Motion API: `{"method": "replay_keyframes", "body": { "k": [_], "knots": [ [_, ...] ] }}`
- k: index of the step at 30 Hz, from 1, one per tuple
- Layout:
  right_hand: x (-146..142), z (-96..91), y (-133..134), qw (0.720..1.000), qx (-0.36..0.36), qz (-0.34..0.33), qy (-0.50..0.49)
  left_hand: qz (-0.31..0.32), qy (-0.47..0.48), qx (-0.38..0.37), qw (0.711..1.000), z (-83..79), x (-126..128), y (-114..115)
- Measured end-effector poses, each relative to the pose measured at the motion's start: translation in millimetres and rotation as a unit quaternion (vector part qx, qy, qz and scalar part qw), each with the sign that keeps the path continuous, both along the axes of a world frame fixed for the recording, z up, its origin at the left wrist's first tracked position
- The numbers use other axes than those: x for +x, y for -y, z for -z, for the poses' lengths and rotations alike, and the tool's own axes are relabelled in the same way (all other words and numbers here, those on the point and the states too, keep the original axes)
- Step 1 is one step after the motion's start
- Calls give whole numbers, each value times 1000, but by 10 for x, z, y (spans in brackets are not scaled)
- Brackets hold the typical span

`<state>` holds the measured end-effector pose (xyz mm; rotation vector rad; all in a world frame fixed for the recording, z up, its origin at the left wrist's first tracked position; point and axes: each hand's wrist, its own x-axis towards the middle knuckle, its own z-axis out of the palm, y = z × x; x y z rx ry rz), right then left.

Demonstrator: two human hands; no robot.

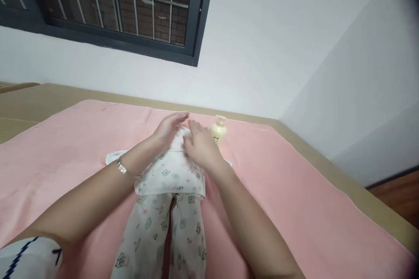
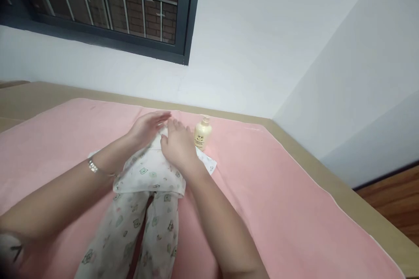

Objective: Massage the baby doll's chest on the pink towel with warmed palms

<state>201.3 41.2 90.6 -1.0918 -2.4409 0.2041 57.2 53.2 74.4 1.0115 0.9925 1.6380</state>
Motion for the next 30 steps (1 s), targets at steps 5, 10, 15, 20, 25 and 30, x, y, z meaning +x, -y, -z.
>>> {"method": "replay_keyframes", "body": {
  "k": [5, 10, 15, 20, 25, 30],
  "knots": [
    [290, -65, -393, 987, 31, 114, -104, 158, 152, -123, 968, -266, 438, -385],
    [558, 67, -831, 987, 3, 138, -85, 185, 164, -144, 958, -391, 647, -621],
    [506, 106, -773, 983, 69, 168, 12, 206, 189, -154, 948, -426, 716, -598],
    [388, 119, -647, 959, 110, 239, 109, 218, 213, -149, 941, -387, 529, -335],
    [288, 70, -659, 944, 93, 277, 151, 238, 236, -148, 930, -362, 178, 170],
    [17, -66, -553, 908, 13, 370, 195, 251, 231, -159, 926, -497, -179, 576]
  ]
}}
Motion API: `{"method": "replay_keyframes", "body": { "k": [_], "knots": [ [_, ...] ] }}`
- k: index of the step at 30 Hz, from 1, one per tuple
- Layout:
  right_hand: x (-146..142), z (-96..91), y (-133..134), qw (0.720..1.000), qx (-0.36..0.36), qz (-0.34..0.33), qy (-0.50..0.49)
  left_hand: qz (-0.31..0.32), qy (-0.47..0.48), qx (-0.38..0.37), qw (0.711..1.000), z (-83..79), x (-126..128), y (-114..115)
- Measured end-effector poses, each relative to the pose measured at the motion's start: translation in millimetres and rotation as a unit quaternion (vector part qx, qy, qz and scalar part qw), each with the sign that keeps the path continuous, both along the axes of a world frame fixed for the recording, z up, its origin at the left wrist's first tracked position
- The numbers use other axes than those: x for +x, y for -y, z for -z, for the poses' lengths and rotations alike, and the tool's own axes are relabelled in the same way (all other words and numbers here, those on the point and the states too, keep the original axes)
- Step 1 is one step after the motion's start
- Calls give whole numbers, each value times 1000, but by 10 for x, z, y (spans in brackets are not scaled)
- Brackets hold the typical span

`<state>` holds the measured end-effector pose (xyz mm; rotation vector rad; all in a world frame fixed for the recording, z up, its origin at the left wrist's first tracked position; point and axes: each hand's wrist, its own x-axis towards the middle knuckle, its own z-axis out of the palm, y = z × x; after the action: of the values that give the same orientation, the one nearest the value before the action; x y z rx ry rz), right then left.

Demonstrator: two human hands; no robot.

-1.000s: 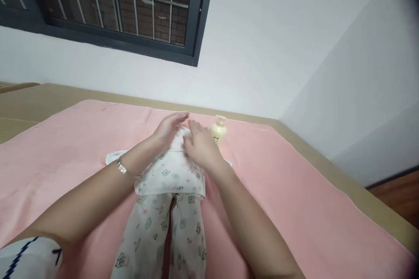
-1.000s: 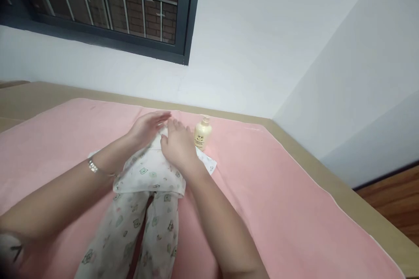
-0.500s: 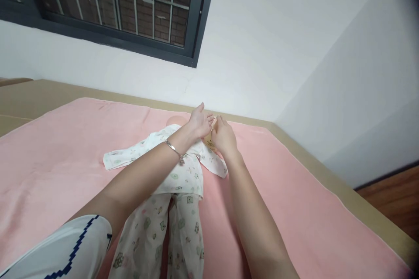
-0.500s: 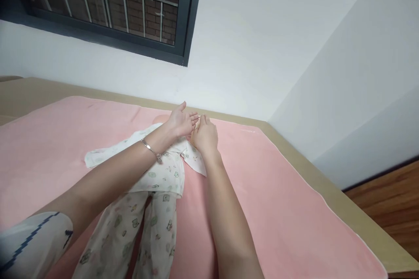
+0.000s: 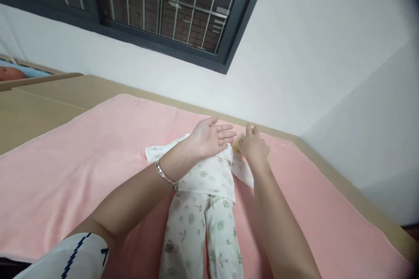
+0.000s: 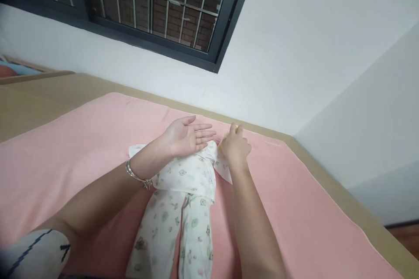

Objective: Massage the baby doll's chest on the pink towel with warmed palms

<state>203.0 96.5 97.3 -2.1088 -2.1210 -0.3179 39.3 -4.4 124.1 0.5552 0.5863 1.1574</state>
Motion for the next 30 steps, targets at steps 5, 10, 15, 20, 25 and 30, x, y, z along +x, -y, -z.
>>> {"method": "replay_keyframes", "body": {
  "k": [5, 10, 15, 20, 25, 30],
  "knots": [
    [-162, 73, 96, 1000, 5, 15, 11, -8, 39, 5, 999, -223, -239, 277],
    [-127, 152, 118, 1000, -13, -23, -10, -53, 47, 4, 997, -358, -382, 457],
    [-324, -21, 576, 950, 18, -211, -230, -111, 24, -54, 992, -435, -259, 579],
    [-593, -21, 1488, 837, 41, -372, -400, -84, 32, -53, 995, -550, -129, 777],
    [-467, -27, 2106, 767, 57, -545, -335, -78, 6, 28, 997, -583, -142, 1061],
    [-211, -265, 2189, 764, 79, -564, -303, 9, -44, 62, 997, -449, 178, 1339]
  ]
}}
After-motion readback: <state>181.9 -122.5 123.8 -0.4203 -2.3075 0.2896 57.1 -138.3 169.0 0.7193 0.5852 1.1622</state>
